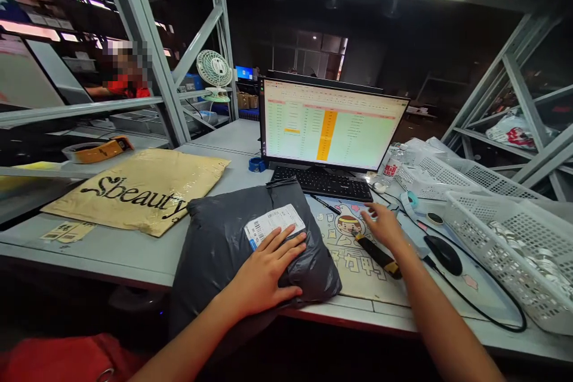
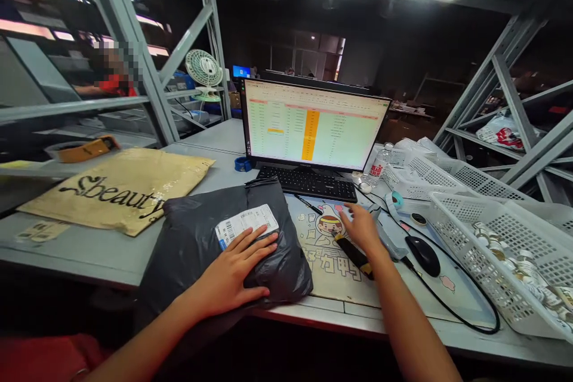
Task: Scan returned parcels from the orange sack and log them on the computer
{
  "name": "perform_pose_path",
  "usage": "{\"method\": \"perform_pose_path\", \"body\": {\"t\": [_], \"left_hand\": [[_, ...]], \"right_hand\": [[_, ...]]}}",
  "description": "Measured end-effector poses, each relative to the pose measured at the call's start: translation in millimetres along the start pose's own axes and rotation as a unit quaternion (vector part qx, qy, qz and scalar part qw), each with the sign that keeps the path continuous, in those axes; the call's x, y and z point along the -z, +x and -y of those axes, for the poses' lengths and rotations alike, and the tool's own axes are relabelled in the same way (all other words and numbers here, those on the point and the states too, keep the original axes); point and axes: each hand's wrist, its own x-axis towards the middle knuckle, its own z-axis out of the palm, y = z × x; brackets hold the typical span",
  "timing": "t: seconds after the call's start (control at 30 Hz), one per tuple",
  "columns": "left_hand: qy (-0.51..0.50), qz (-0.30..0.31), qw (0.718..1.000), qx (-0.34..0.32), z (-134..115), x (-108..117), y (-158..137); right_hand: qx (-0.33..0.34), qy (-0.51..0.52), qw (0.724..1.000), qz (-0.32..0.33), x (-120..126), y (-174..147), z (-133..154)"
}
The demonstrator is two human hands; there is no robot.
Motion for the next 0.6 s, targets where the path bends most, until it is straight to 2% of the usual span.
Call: {"method": "perform_pose_path", "body": {"t": [0.07,0.17,0.2,0.27,0.33,0.43,0.6], "left_hand": [[0.004,-0.001,1.000,0.000,0,0,-1],[0.006,-0.006,1.000,0.001,-1,-1,-1],[0.005,-0.008,1.000,0.002,-1,-1,-1],[0.002,-0.014,1.000,0.003,-1,-2,-1],[-0.001,-0.020,1.000,0.003,0,-3,-1],[-0.007,-0.029,1.000,0.006,1,-5,-1],[-0.014,-0.033,0.999,0.011,1,-6,-2]], "right_hand": [[-0.021,-0.006,0.999,-0.044,17,-10,-44],[-0.060,-0.070,0.982,-0.163,38,-29,-137],[-0.066,-0.096,0.977,-0.180,40,-36,-169],[-0.072,-0.128,0.975,-0.168,40,-53,-225],[-0.082,-0.121,0.978,-0.149,33,-69,-262],[-0.075,-0.074,0.985,-0.136,21,-85,-282],[-0.051,-0.043,0.989,-0.131,9,-89,-273]]}}
